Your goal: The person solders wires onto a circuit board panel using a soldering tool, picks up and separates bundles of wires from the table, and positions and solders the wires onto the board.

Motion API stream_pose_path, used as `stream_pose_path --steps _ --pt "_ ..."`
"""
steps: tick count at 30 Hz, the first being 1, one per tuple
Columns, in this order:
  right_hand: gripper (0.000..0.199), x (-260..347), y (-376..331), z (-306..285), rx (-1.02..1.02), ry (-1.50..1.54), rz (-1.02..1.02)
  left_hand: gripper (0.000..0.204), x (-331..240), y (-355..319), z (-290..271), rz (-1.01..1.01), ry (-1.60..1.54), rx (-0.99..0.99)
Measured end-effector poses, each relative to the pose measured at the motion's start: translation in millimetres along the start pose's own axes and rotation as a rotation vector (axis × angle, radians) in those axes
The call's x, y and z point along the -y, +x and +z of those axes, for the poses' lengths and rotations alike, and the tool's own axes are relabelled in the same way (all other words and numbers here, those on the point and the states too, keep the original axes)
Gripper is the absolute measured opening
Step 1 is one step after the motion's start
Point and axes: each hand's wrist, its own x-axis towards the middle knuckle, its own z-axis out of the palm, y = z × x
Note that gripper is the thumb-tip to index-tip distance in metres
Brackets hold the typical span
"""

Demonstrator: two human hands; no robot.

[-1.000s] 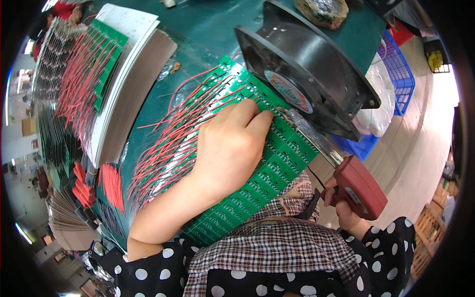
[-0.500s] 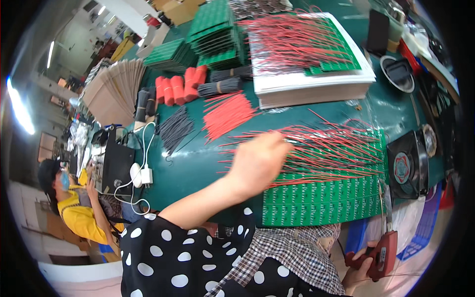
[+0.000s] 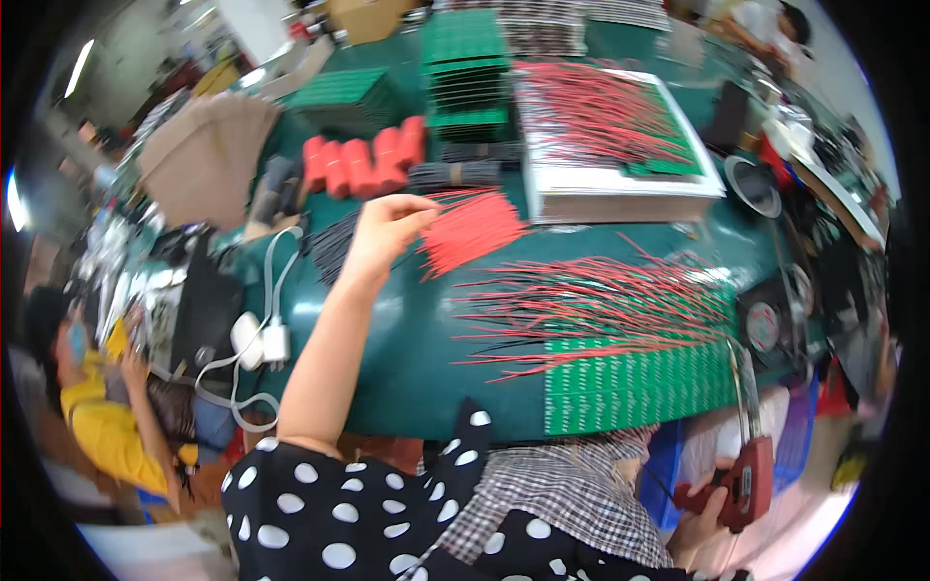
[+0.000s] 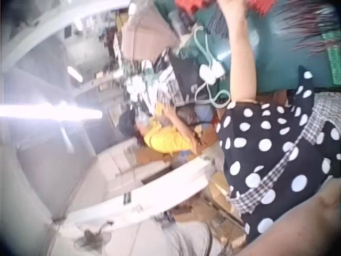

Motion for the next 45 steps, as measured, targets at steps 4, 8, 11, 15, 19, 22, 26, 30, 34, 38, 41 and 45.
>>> stream_pose_path --steps 4,8,11,15,19,22,26,30,34,38,41,45 --pt "0.041 23 13 -17 0.098 -0.148 -0.077 0.013 19 33 17 0.406 0.277 0.042" --pt "0.042 57 40 -48 -0.129 -0.334 -0.255 0.012 31 47 32 0.381 0.417 -0.038" --pt "0.043 69 62 -64 -0.288 -0.297 -0.298 0.015 39 43 31 0.507 0.598 -0.063" --pt "0.032 43 119 -59 -0.376 -0.102 -0.374 0.018 45 40 30 0.595 0.615 -0.094" --pt "0.033 -4 185 -55 -0.407 -0.219 -0.120 0.019 34 36 41 0.611 0.634 -0.069" --pt "0.032 -19 188 -62 -0.368 -0.111 -0.221 0.018 7 20 57 0.669 0.778 -0.141" --pt "0.039 -12 173 -68 -0.380 -0.185 -0.466 0.017 -61 -23 75 0.724 0.505 0.050" --pt "0.040 -3 155 -64 -0.439 -0.208 -0.398 0.032 -133 -96 68 1.274 0.362 0.266" --pt "0.030 -1 141 -55 -0.368 -0.103 -0.390 0.034 -166 -125 73 1.630 0.487 0.302" --pt "0.026 7 132 -50 -0.357 -0.078 -0.399 0.036 -172 -128 83 1.741 0.514 0.261" --pt "0.028 10 133 -50 -0.351 -0.080 -0.389 0.037 -170 -130 82 1.790 0.510 0.233" --pt "0.028 9 131 -54 -0.354 -0.087 -0.428 0.039 -165 -130 76 1.830 0.506 0.187"
